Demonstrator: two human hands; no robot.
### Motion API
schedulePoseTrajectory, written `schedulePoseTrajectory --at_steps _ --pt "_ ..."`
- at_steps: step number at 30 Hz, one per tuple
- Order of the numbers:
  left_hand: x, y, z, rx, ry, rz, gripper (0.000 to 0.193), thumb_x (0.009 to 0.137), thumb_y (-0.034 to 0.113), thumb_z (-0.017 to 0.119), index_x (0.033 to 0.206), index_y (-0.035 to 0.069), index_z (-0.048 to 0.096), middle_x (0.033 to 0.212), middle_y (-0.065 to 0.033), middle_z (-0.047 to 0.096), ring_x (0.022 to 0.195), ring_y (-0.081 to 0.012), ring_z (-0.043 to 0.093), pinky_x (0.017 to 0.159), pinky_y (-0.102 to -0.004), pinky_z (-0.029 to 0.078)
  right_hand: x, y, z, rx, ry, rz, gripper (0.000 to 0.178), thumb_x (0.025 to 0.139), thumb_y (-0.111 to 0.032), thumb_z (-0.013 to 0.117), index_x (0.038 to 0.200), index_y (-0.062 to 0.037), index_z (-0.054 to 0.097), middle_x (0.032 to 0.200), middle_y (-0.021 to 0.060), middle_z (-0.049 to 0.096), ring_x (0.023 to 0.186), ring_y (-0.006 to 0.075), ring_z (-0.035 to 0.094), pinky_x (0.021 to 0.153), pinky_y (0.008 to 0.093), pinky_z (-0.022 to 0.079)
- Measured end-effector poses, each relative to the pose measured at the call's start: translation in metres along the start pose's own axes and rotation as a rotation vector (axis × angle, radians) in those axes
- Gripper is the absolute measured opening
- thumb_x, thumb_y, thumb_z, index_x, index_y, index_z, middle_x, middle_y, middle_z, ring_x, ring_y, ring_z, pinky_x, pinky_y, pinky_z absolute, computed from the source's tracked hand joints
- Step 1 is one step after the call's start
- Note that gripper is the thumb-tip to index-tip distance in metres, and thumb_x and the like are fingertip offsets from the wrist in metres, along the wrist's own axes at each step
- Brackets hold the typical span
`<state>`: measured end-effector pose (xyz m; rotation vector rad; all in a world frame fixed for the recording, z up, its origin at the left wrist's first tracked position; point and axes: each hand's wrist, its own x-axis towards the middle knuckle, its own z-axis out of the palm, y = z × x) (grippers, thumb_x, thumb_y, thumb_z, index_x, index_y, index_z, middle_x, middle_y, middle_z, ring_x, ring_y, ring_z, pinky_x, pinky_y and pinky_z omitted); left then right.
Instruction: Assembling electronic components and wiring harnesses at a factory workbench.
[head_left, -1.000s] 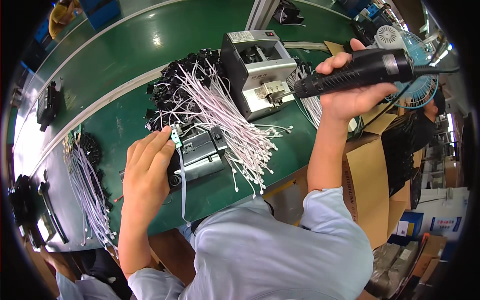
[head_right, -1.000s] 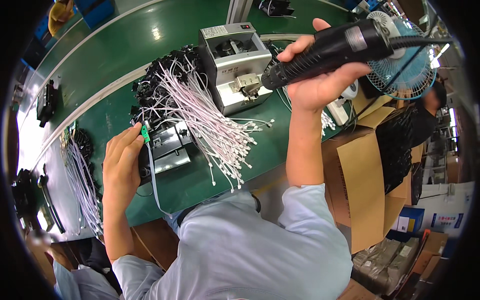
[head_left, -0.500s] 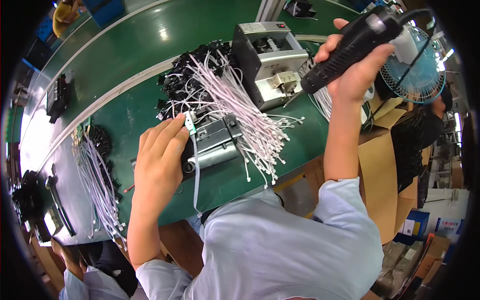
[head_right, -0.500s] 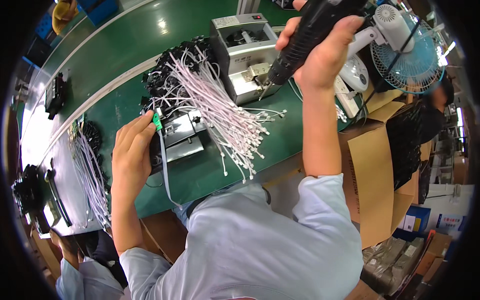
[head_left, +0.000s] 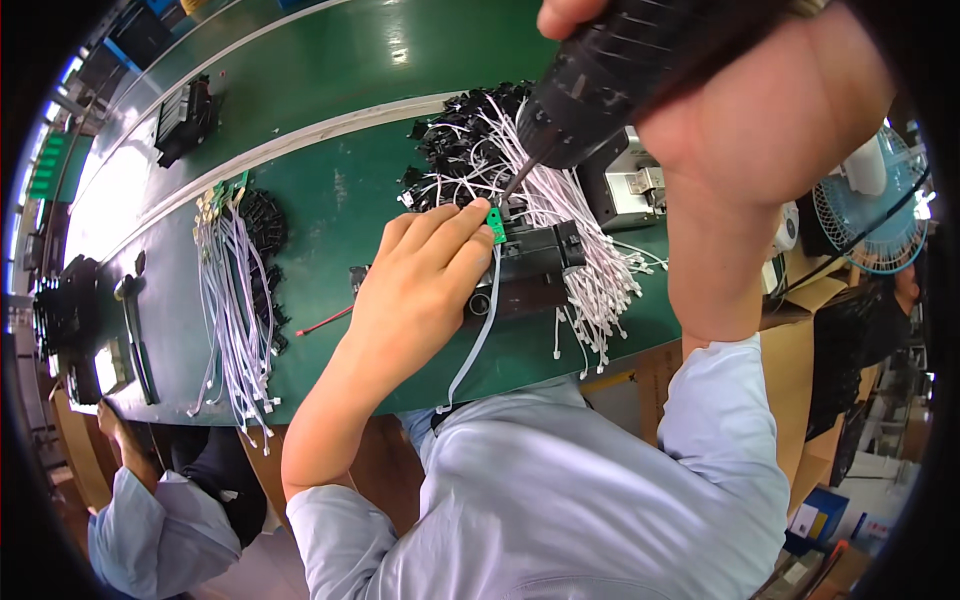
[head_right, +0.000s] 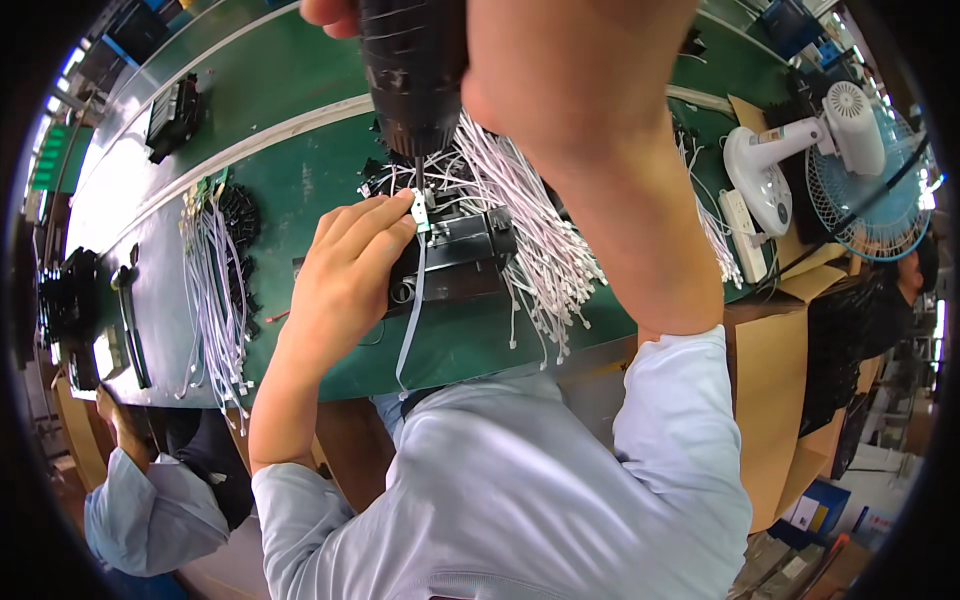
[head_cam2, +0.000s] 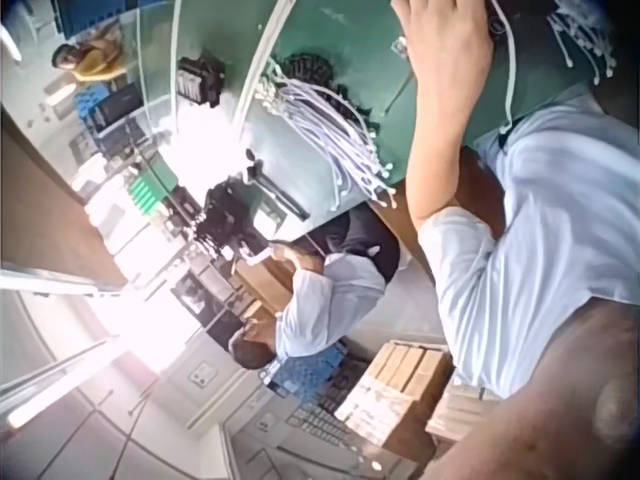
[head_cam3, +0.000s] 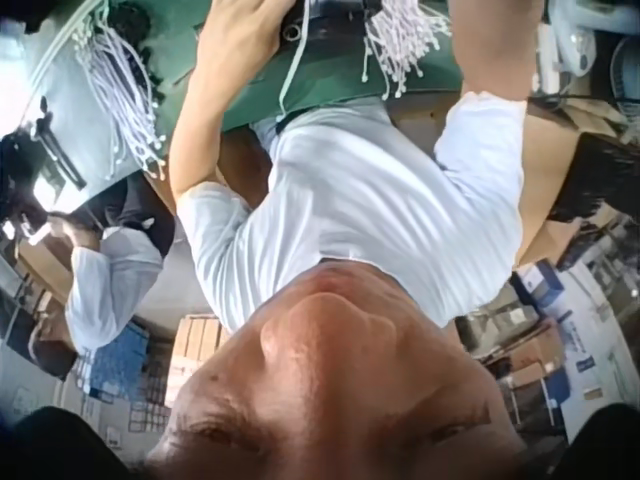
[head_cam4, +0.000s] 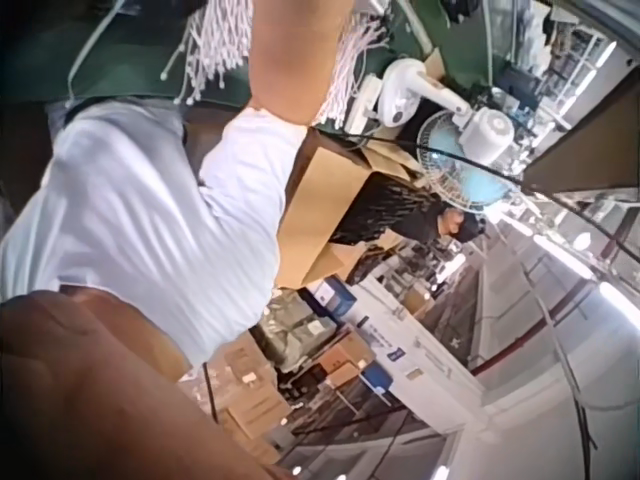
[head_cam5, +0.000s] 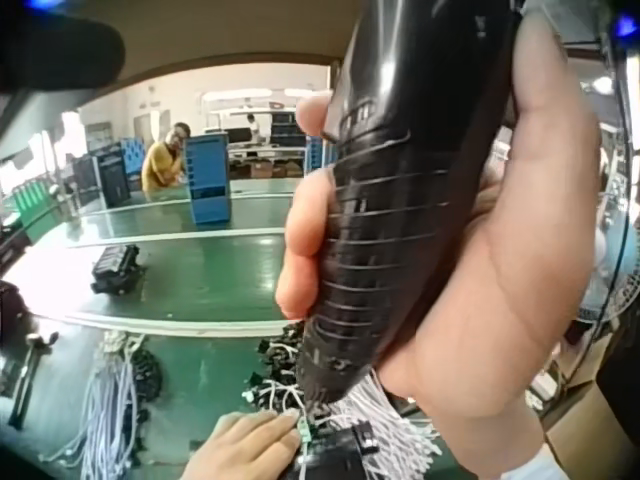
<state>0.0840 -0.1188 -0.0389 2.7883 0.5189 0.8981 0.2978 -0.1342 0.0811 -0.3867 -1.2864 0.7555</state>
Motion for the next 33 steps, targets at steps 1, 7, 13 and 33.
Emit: schedulePoseTrajectory --at_steps 1,7,13,33 --pt "0.000 0.000 0.000 -0.001 -0.003 0.000 0.034 0.067 -0.004 0.060 0.101 0.000 0.057 0.120 -0.0154 0.058 0.109 -0.0298 0.056 0.091 -0.0411 0.043 0.000 0.002 0.002 0.012 -0.022 0.009 0.072 0.089 -0.066 0.039 0.103 0.0022 0.056 0.065 0.0089 0.062 0.047 0.0180 0.060 0.044 0.0296 0.053" --pt "-0.001 0.000 0.000 -0.001 0.021 0.020 0.033 0.068 -0.002 0.060 0.100 0.000 0.056 0.120 -0.0159 0.058 0.108 -0.0299 0.055 0.090 -0.0409 0.042 0.002 0.010 0.005 0.049 -0.074 0.028 0.075 0.088 -0.068 0.037 0.104 0.0028 0.056 0.064 0.0090 0.062 0.047 0.0181 0.060 0.043 0.0295 0.052" --pt "0.001 0.003 -0.002 -0.002 0.035 -0.014 0.041 0.063 -0.008 0.062 0.103 -0.001 0.059 0.117 -0.0141 0.061 0.105 -0.0301 0.058 0.088 -0.0392 0.045 0.002 0.019 0.011 0.077 -0.109 0.042 0.077 0.088 -0.069 0.036 0.104 0.0034 0.056 0.064 0.0091 0.061 0.047 0.0181 0.060 0.043 0.0295 0.052" --pt "-0.009 0.006 0.001 0.038 0.035 0.004 0.045 0.060 -0.007 0.063 0.104 0.000 0.057 0.121 -0.0119 0.060 0.100 -0.0315 0.057 0.086 -0.0404 0.045 0.000 0.026 0.028 0.127 -0.156 0.088 0.085 0.086 -0.074 0.031 0.105 0.0054 0.055 0.062 0.0095 0.061 0.045 0.0183 0.060 0.041 0.0294 0.051"
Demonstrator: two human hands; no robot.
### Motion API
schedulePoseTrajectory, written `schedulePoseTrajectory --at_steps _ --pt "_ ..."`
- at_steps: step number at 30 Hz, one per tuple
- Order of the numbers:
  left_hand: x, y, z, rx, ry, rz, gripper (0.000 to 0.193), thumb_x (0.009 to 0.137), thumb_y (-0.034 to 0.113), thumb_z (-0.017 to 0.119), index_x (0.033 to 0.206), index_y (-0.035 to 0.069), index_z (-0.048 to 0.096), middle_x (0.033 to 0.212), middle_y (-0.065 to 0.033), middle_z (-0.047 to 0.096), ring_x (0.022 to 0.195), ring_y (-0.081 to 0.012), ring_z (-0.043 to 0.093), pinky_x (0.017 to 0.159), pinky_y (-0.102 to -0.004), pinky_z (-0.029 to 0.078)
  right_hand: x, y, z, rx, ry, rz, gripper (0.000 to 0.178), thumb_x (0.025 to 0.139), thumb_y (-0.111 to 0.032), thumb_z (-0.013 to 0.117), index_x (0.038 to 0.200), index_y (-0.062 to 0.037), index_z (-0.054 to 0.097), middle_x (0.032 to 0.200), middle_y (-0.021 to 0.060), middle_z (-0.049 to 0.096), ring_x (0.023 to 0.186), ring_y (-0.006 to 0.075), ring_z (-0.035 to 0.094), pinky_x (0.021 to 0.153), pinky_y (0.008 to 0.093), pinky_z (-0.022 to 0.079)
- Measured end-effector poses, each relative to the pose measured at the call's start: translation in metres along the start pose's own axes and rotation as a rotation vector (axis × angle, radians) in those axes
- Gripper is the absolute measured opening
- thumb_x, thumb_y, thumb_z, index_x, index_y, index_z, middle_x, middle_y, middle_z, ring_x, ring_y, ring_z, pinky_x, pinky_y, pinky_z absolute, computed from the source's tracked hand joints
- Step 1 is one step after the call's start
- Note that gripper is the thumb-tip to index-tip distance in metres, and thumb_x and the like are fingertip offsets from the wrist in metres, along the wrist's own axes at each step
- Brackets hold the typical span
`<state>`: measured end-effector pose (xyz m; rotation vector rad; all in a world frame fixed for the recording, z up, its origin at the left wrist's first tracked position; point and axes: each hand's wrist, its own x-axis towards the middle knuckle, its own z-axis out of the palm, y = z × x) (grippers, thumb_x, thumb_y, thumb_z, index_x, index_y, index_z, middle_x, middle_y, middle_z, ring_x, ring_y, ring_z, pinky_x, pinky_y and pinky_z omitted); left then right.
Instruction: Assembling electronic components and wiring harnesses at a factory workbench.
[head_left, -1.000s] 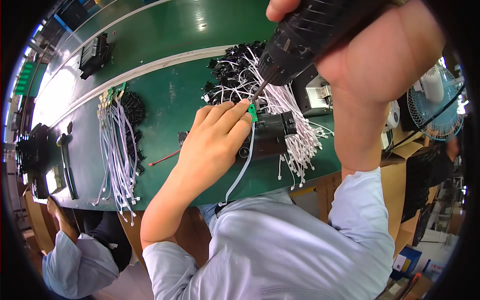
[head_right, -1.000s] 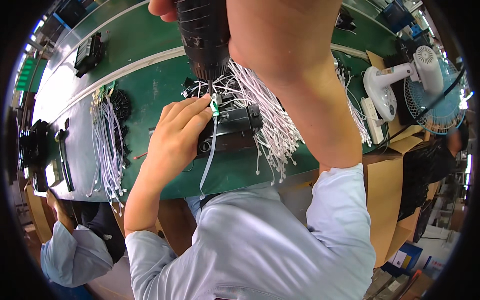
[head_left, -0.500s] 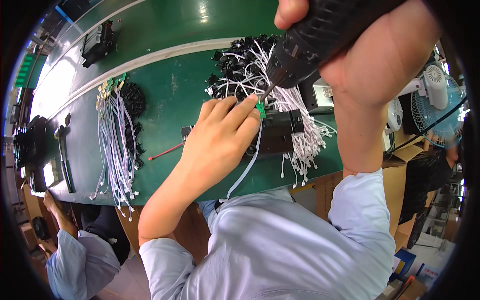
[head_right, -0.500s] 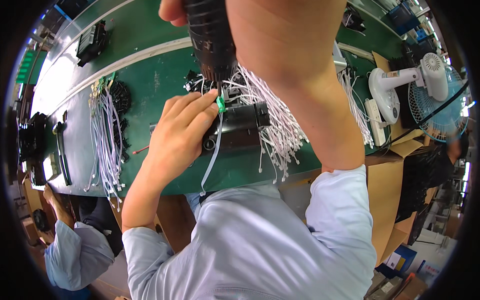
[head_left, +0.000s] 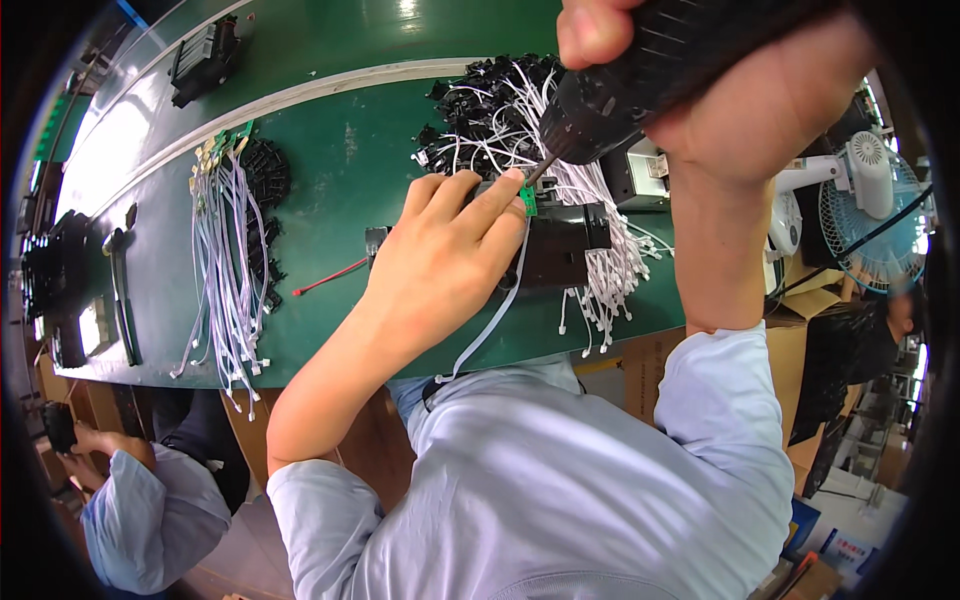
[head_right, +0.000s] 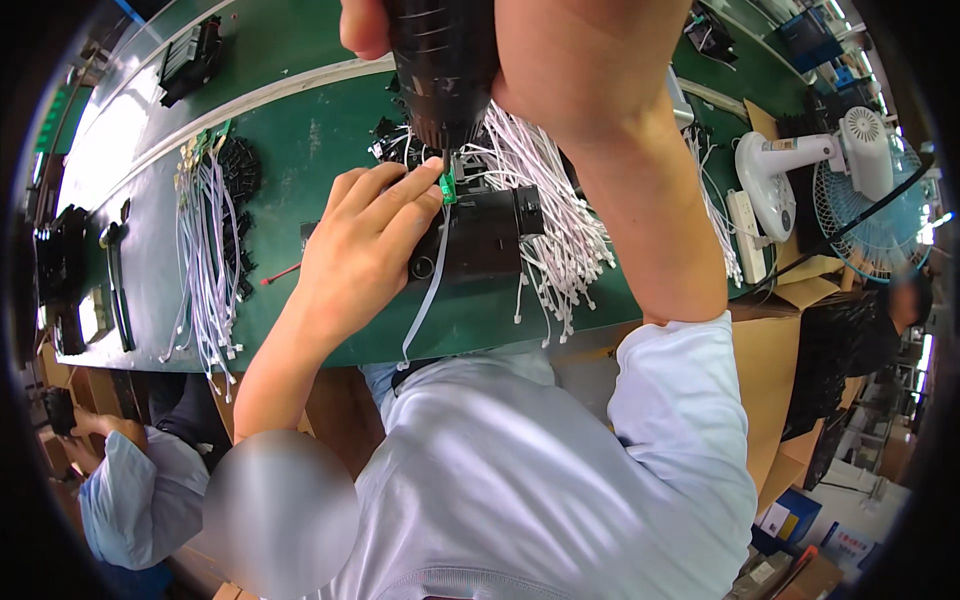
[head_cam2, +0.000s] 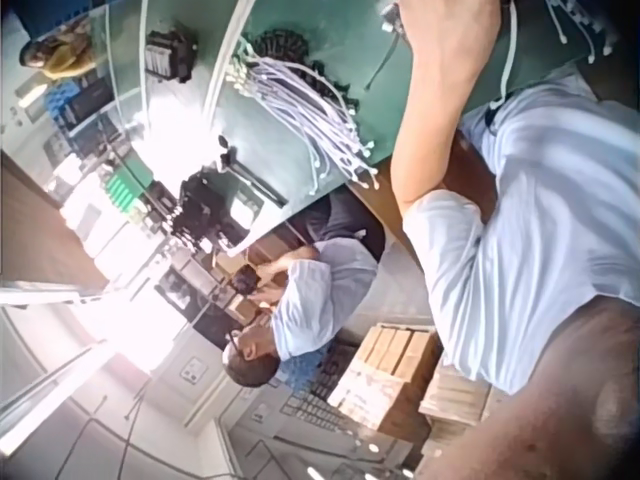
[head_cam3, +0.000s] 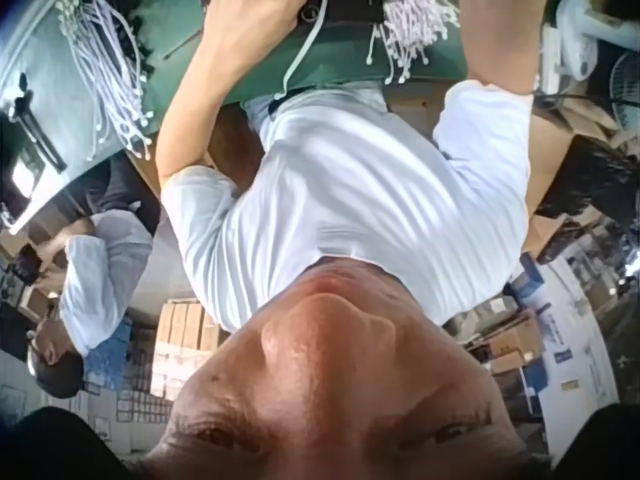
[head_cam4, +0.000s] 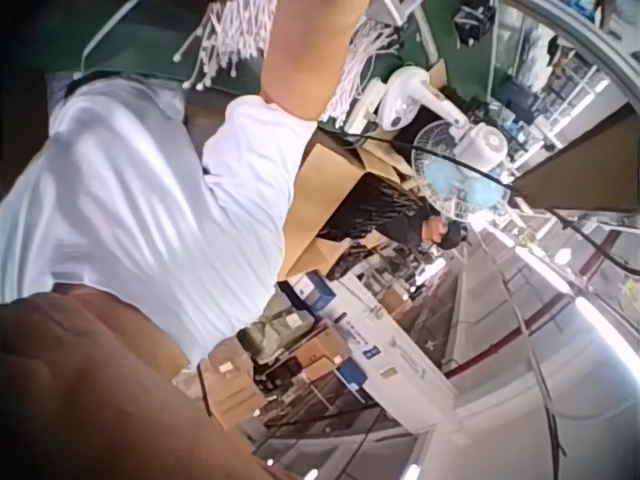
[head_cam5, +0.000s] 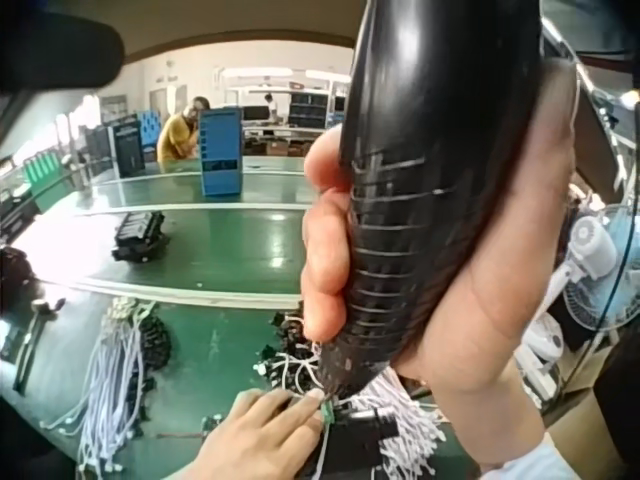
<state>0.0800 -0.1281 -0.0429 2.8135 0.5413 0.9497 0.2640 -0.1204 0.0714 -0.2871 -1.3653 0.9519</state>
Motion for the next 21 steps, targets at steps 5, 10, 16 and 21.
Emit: schedulePoseTrajectory --at_steps 5,10,16,21 --pt "0.000 -0.001 -0.001 -0.005 0.008 0.006 0.041 0.062 -0.006 0.063 0.102 0.000 0.059 0.119 -0.0122 0.061 0.101 -0.0308 0.058 0.087 -0.0401 0.045 0.003 0.000 0.002 0.015 0.020 -0.021 0.087 0.086 -0.076 0.030 0.105 0.0059 0.055 0.062 0.0096 0.061 0.045 0.0183 0.060 0.041 0.0294 0.051" --pt "0.002 -0.001 -0.003 -0.099 0.049 -0.052 0.029 0.073 -0.005 0.062 0.101 0.000 0.061 0.115 -0.0144 0.063 0.101 -0.0324 0.059 0.089 -0.0407 0.045 0.010 -0.020 -0.021 -0.016 0.403 -0.143 0.085 0.087 -0.075 0.030 0.105 0.0040 0.056 0.062 0.0085 0.061 0.045 0.0178 0.059 0.041 0.0293 0.050" --pt "0.011 -0.009 -0.016 -0.319 -0.058 -0.259 0.024 0.082 0.006 0.062 0.104 -0.001 0.057 0.104 -0.0214 0.063 0.095 -0.0378 0.059 0.083 -0.0437 0.046 -0.012 -0.039 -0.156 -0.256 1.090 -0.129 0.061 0.090 -0.060 0.047 0.103 -0.0001 0.046 0.082 0.0134 0.054 0.073 0.0279 0.054 0.074 0.0462 0.048" --pt "0.017 -0.016 -0.014 -0.310 -0.081 -0.357 0.019 0.082 0.011 0.064 0.096 0.000 0.057 0.084 -0.0194 0.062 0.079 -0.0390 0.058 0.071 -0.0441 0.046 -0.042 -0.017 -0.194 -0.086 1.305 -0.046 0.045 0.092 -0.043 0.057 0.108 -0.0018 0.049 0.091 0.0112 0.056 0.083 0.0270 0.055 0.077 0.0469 0.048"
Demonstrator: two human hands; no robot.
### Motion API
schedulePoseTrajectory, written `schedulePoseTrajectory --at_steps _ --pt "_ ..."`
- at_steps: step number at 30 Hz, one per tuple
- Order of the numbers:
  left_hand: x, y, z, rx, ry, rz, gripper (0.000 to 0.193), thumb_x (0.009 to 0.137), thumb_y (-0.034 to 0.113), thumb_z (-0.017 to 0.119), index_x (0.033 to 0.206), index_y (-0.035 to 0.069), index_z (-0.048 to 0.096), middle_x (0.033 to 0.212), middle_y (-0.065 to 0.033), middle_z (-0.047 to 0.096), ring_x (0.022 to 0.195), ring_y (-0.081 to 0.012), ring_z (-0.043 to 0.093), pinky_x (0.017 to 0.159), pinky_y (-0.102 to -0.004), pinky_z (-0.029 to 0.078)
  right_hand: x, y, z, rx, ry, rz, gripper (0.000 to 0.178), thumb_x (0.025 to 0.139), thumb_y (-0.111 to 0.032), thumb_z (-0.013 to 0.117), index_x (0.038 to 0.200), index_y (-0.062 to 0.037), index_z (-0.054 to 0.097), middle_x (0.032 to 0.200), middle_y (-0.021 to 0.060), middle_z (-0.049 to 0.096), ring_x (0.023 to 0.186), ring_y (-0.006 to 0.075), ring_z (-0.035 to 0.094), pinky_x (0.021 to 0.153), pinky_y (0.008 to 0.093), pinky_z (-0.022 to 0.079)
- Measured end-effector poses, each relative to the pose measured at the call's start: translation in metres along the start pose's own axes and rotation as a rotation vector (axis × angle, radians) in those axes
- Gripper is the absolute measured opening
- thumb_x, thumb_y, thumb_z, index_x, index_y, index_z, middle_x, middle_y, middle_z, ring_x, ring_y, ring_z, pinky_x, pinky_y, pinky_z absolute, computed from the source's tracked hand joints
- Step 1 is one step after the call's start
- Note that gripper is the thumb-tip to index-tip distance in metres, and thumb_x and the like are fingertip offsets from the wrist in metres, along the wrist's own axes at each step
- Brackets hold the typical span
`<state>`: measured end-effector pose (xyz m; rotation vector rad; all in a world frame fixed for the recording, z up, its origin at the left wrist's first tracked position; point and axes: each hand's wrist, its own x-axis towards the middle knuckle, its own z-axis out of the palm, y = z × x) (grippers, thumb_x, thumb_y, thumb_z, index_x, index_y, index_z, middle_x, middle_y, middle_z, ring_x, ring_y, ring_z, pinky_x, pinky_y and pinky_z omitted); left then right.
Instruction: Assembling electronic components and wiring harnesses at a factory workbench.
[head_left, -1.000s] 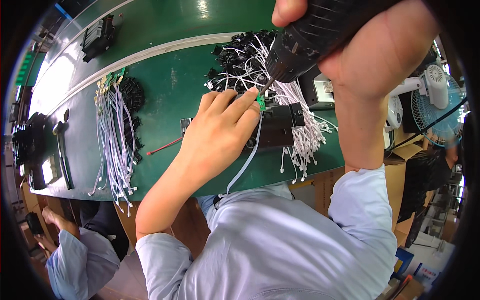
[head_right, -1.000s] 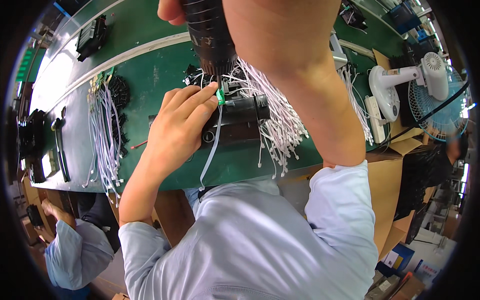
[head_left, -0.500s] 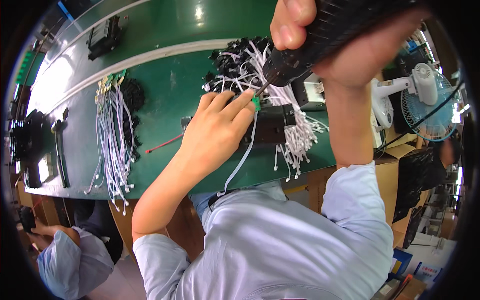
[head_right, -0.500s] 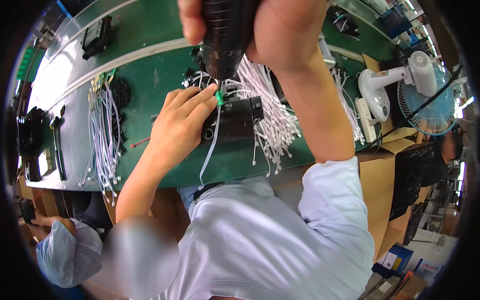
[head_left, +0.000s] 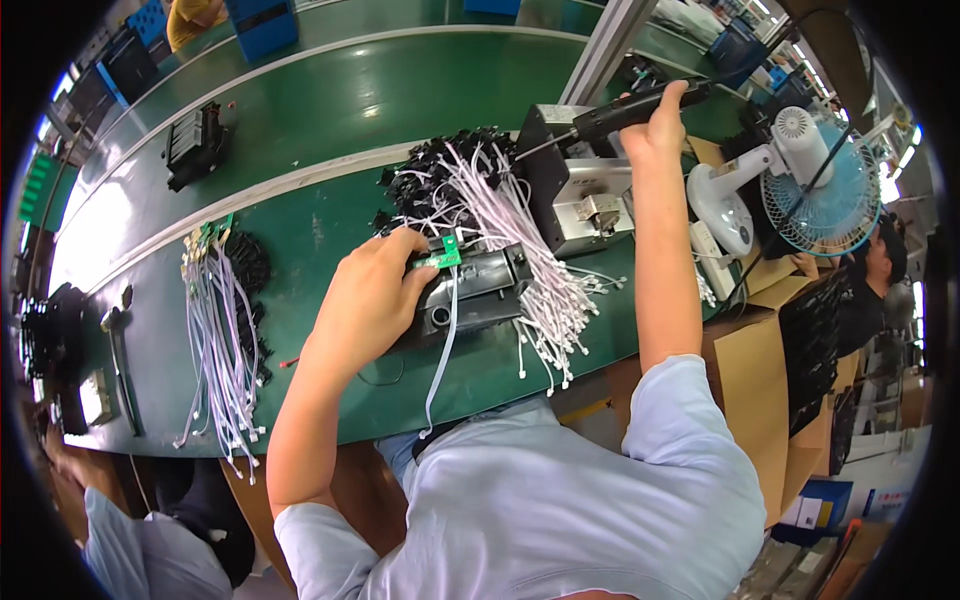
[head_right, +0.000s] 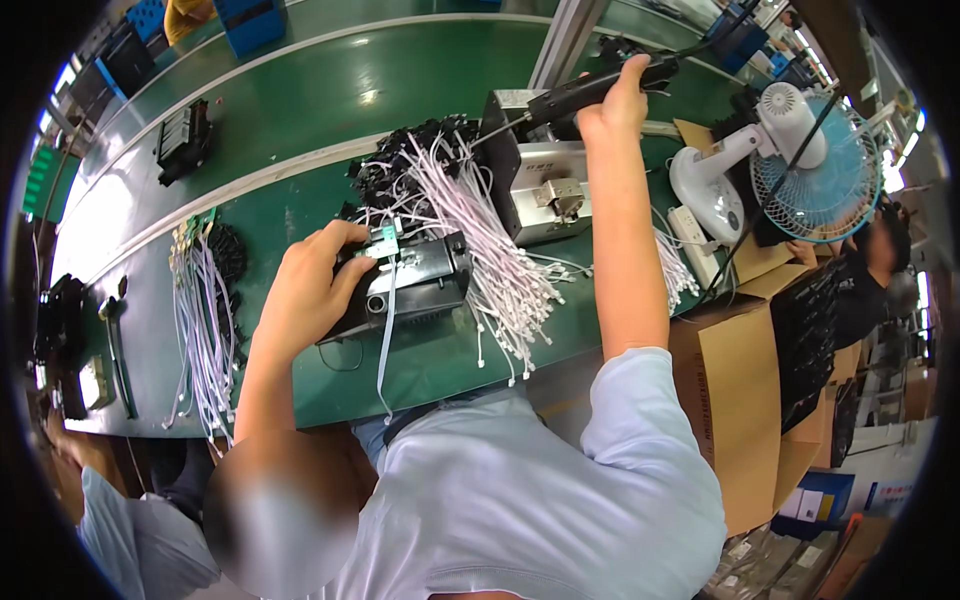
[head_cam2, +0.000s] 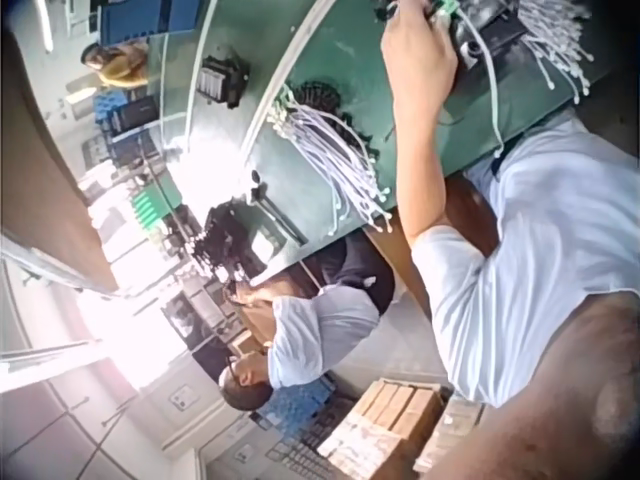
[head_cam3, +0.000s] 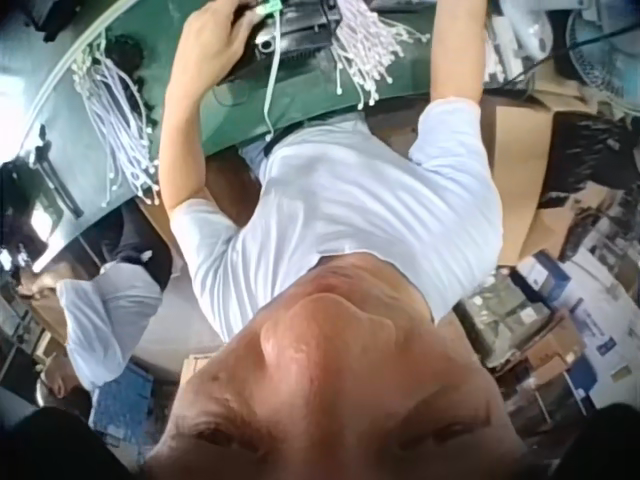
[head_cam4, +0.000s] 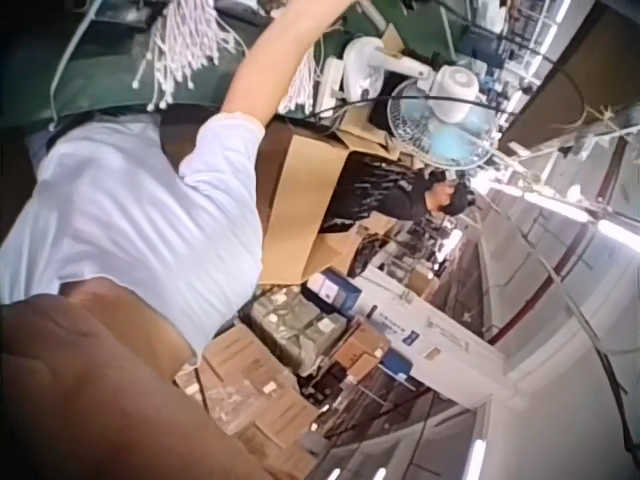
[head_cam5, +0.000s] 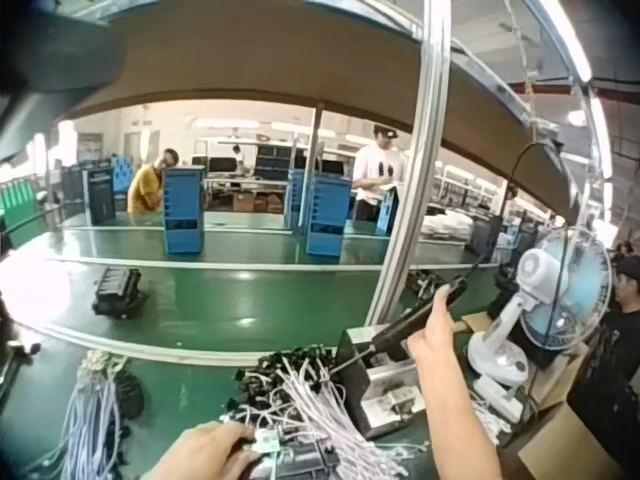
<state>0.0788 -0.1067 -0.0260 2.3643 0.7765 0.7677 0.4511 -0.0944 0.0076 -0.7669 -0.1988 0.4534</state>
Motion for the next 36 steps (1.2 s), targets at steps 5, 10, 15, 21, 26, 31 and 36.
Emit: schedulePoseTrajectory --at_steps 5,10,15,21,26,31,36 --pt "0.006 0.006 -0.002 0.019 -0.048 -0.030 0.020 0.081 0.012 0.067 0.086 -0.006 0.060 0.101 -0.0236 0.066 0.089 -0.0399 0.063 0.078 -0.0406 0.049 -0.053 0.005 -0.040 -0.399 0.126 -0.580 0.048 0.094 -0.024 0.058 0.131 0.0029 0.045 0.116 0.0105 0.059 0.112 0.0181 0.051 0.099 0.0380 0.036" --pt "0.001 0.007 0.002 0.028 0.011 -0.067 0.020 0.078 0.011 0.069 0.079 -0.005 0.058 0.096 -0.0232 0.067 0.085 -0.0380 0.064 0.075 -0.0392 0.050 -0.148 0.006 -0.088 -0.927 -0.904 0.119 0.043 0.090 -0.021 0.065 0.125 0.0008 0.053 0.110 0.0086 0.062 0.094 0.0111 0.056 0.081 0.0264 0.046" --pt "0.004 0.006 0.001 -0.047 -0.021 -0.087 0.022 0.078 0.010 0.070 0.089 -0.005 0.058 0.095 -0.0220 0.068 0.088 -0.0372 0.065 0.077 -0.0374 0.050 -0.157 -0.003 -0.092 -0.956 -0.954 0.374 0.029 0.088 -0.009 0.064 0.115 -0.0005 0.061 0.080 0.0026 0.063 0.071 0.0082 0.055 0.066 0.0241 0.046" --pt "0.005 0.006 -0.002 -0.091 -0.057 -0.167 0.064 0.077 0.014 0.073 0.131 0.004 0.040 0.108 -0.0245 0.065 0.099 -0.0391 0.063 0.086 -0.0396 0.048 -0.197 -0.009 -0.084 -0.976 -1.094 0.045 0.013 0.082 -0.005 0.068 0.094 0.0003 0.066 0.073 0.0019 0.064 0.063 0.0077 0.054 0.059 0.0218 0.044" --pt "0.013 0.014 -0.025 0.013 -0.361 -0.021 0.116 0.056 0.038 0.087 0.148 0.010 0.022 0.126 -0.0269 0.054 0.116 -0.0427 0.053 0.098 -0.0431 0.041 -0.185 0.021 -0.111 -0.804 -0.798 0.524 0.045 0.076 0.001 0.072 0.116 0.0014 0.051 0.070 0.0060 0.064 0.062 0.0101 0.059 0.059 0.0232 0.047" --pt "-0.002 0.015 -0.021 0.367 -0.293 0.187 0.100 0.055 0.020 0.078 0.144 0.010 0.033 0.123 -0.0147 0.053 0.109 -0.0334 0.052 0.093 -0.0421 0.040 -0.169 0.037 -0.093 -1.109 -1.069 0.227 0.082 0.062 -0.004 0.082 0.135 -0.0044 0.044 0.081 0.0061 0.061 0.072 0.0138 0.060 0.060 0.0257 0.048" --pt "-0.006 0.042 -0.070 0.275 -0.398 0.215 0.104 0.052 0.021 0.076 0.144 0.005 0.031 0.115 -0.0155 0.058 0.102 -0.0330 0.057 0.090 -0.0394 0.041 -0.172 0.029 -0.056 -0.963 -1.682 0.273 0.099 0.057 -0.015 0.088 0.138 0.0059 0.034 0.131 0.0157 0.048 0.120 0.0222 0.047 0.103 0.0328 0.038"
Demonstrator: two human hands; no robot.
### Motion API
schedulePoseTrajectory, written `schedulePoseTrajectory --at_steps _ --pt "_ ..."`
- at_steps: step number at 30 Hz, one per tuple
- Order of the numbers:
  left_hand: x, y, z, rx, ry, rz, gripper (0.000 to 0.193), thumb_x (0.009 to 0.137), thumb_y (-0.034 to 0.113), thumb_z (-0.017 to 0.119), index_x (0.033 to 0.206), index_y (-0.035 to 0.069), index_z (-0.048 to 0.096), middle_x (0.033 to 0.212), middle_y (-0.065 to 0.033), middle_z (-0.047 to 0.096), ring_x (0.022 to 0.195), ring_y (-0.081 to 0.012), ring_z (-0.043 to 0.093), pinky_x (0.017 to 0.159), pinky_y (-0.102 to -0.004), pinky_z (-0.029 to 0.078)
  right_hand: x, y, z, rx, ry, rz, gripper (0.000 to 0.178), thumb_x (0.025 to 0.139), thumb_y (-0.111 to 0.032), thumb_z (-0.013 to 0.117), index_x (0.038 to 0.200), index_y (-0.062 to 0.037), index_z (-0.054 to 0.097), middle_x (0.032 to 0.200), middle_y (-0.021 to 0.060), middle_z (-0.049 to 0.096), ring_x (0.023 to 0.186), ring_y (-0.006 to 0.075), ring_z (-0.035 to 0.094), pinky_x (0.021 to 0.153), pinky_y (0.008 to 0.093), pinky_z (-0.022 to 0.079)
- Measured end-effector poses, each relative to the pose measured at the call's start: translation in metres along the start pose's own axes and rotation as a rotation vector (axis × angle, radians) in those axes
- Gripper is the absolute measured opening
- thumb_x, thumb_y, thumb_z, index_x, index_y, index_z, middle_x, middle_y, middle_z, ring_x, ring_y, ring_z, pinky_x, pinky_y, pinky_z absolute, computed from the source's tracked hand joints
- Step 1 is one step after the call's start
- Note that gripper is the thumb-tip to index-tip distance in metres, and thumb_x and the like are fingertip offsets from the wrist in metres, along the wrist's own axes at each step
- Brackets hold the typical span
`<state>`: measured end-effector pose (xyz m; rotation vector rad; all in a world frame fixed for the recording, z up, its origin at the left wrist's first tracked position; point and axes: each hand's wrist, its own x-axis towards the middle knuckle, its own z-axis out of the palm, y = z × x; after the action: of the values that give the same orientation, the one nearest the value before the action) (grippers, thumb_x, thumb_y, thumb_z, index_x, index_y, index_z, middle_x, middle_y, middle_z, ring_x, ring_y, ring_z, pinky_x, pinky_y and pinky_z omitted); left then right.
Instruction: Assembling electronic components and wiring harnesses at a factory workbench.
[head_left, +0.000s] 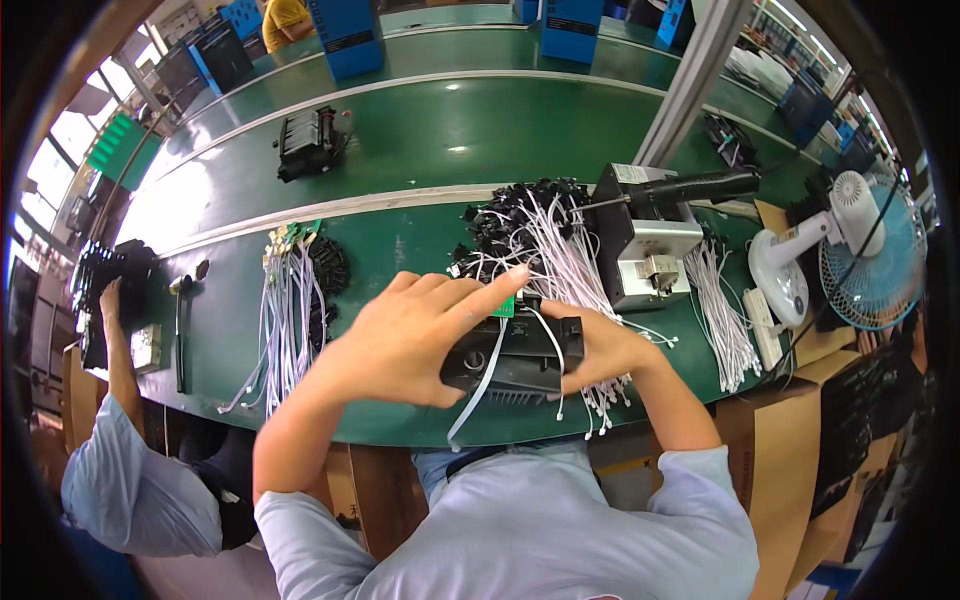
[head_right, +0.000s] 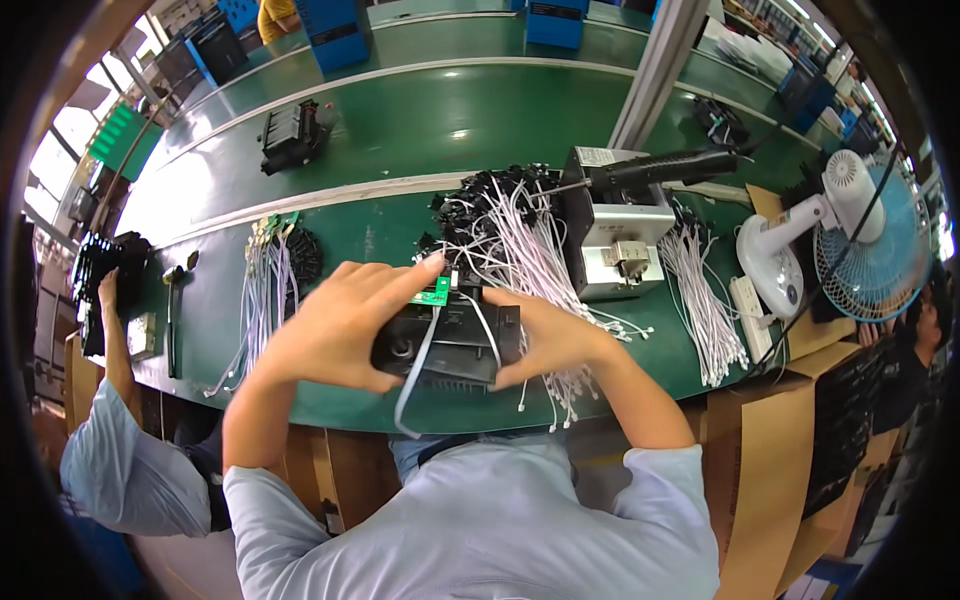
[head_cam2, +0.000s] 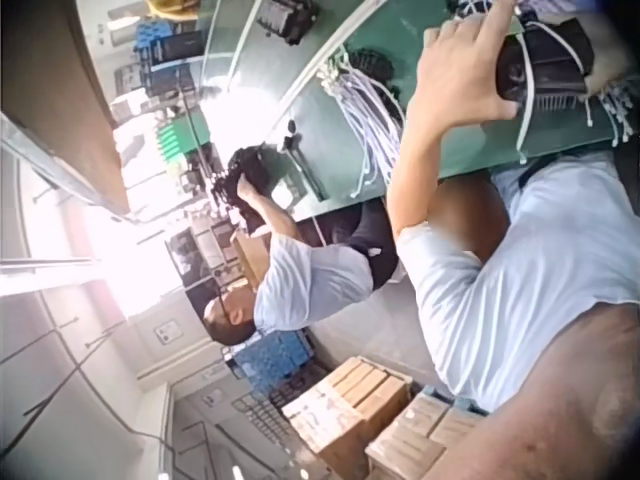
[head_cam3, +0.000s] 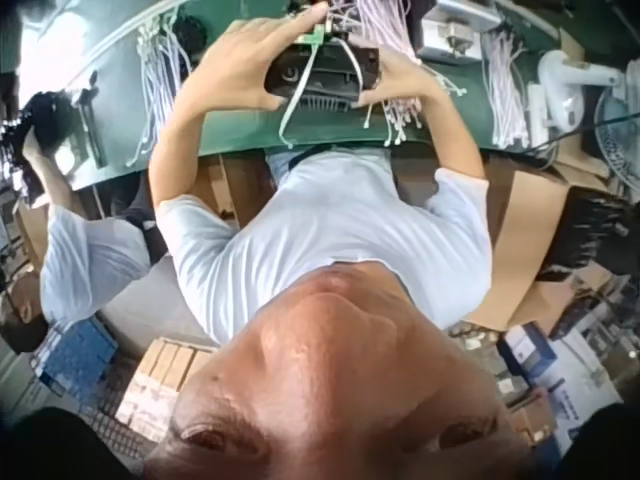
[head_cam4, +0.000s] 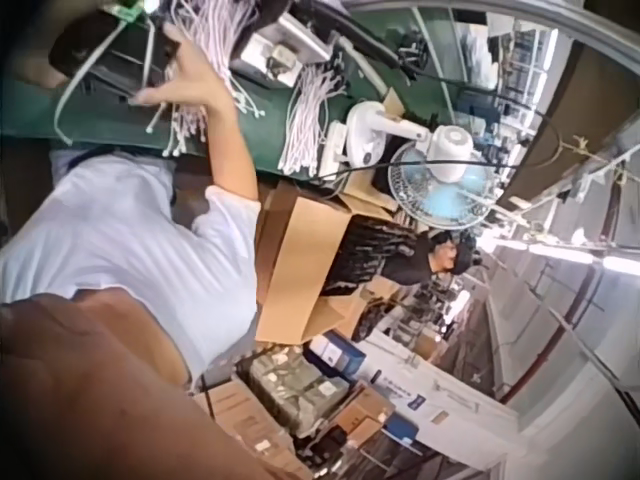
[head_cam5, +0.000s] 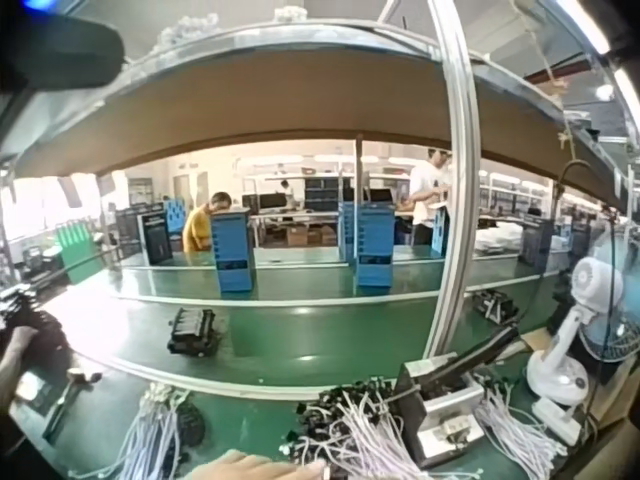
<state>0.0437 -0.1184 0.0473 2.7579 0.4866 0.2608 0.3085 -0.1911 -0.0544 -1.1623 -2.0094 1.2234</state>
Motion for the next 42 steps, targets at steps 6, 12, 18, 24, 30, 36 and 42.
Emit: schedulePoseTrajectory --at_steps 6,12,18,24,30,36,42 --pt "-0.015 -0.038 -0.072 -0.136 0.278 0.078 0.108 0.056 0.040 0.087 0.142 0.001 0.035 0.147 -0.0173 0.036 0.138 -0.0313 0.032 0.102 -0.0431 0.034 0.033 -0.086 -0.032 0.533 0.243 0.051 0.073 0.058 -0.021 0.087 0.117 0.0054 0.052 0.106 0.0087 0.059 0.099 0.0152 0.055 0.089 0.0297 0.045" --pt "-0.070 -0.133 -0.060 -0.575 1.082 -0.358 0.047 0.081 0.013 0.073 0.124 0.003 0.055 0.109 -0.0109 0.064 0.098 -0.0152 0.059 0.083 -0.0271 0.047 0.119 -0.109 -0.128 0.175 0.758 -0.198 0.055 0.071 -0.027 0.079 0.108 0.0087 0.058 0.093 0.0122 0.066 0.076 0.0169 0.065 0.071 0.0260 0.052" --pt "-0.106 -0.194 0.022 -0.090 0.584 -0.657 0.010 0.077 0.011 0.064 0.081 0.002 0.066 0.079 -0.0111 0.064 0.076 -0.0244 0.061 0.069 -0.0360 0.047 0.225 -0.034 -0.228 -1.193 1.134 0.060 0.064 0.067 -0.039 0.078 0.115 -0.0038 0.054 0.106 0.0157 0.064 0.095 0.0314 0.064 0.082 0.0414 0.051" --pt "-0.120 -0.204 0.051 0.094 0.238 -0.671 0.009 0.076 0.014 0.063 0.074 0.006 0.066 0.081 -0.0105 0.057 0.090 -0.0297 0.054 0.081 -0.0417 0.041 0.301 0.084 -0.220 -1.486 0.628 0.369 0.061 0.066 -0.029 0.080 0.111 -0.0045 0.048 0.111 0.0162 0.062 0.105 0.0331 0.061 0.084 0.0458 0.052" --pt "-0.161 -0.131 0.055 0.042 0.229 -0.589 0.004 0.069 0.012 0.069 0.071 0.009 0.067 0.096 -0.0063 0.057 0.098 -0.0253 0.051 0.087 -0.0385 0.036 0.319 0.135 -0.189 -1.502 0.490 0.551 0.084 0.066 -0.026 0.084 0.132 -0.0109 0.034 0.136 0.0135 0.045 0.124 0.0333 0.047 0.092 0.0547 0.045" --pt "-0.185 -0.091 0.093 0.125 0.164 -0.708 0.039 0.065 0.010 0.074 0.103 0.013 0.067 0.146 -0.0126 0.033 0.136 -0.0364 0.027 0.110 -0.0547 0.019 0.307 0.108 -0.231 -1.193 0.379 -0.079 0.092 0.072 -0.030 0.078 0.147 -0.0202 0.025 0.147 0.0191 0.032 0.128 0.0400 0.041 0.103 0.0437 0.038" --pt "-0.188 -0.106 0.105 0.420 0.174 -0.639 0.026 0.074 0.007 0.066 0.099 0.012 0.068 0.141 -0.0096 0.041 0.134 -0.0319 0.033 0.109 -0.0536 0.022 0.188 -0.013 -0.150 -1.198 0.377 -0.300 0.063 0.081 -0.023 0.071 0.137 -0.0139 0.044 0.136 0.0137 0.048 0.123 0.0319 0.048 0.100 0.0377 0.041"
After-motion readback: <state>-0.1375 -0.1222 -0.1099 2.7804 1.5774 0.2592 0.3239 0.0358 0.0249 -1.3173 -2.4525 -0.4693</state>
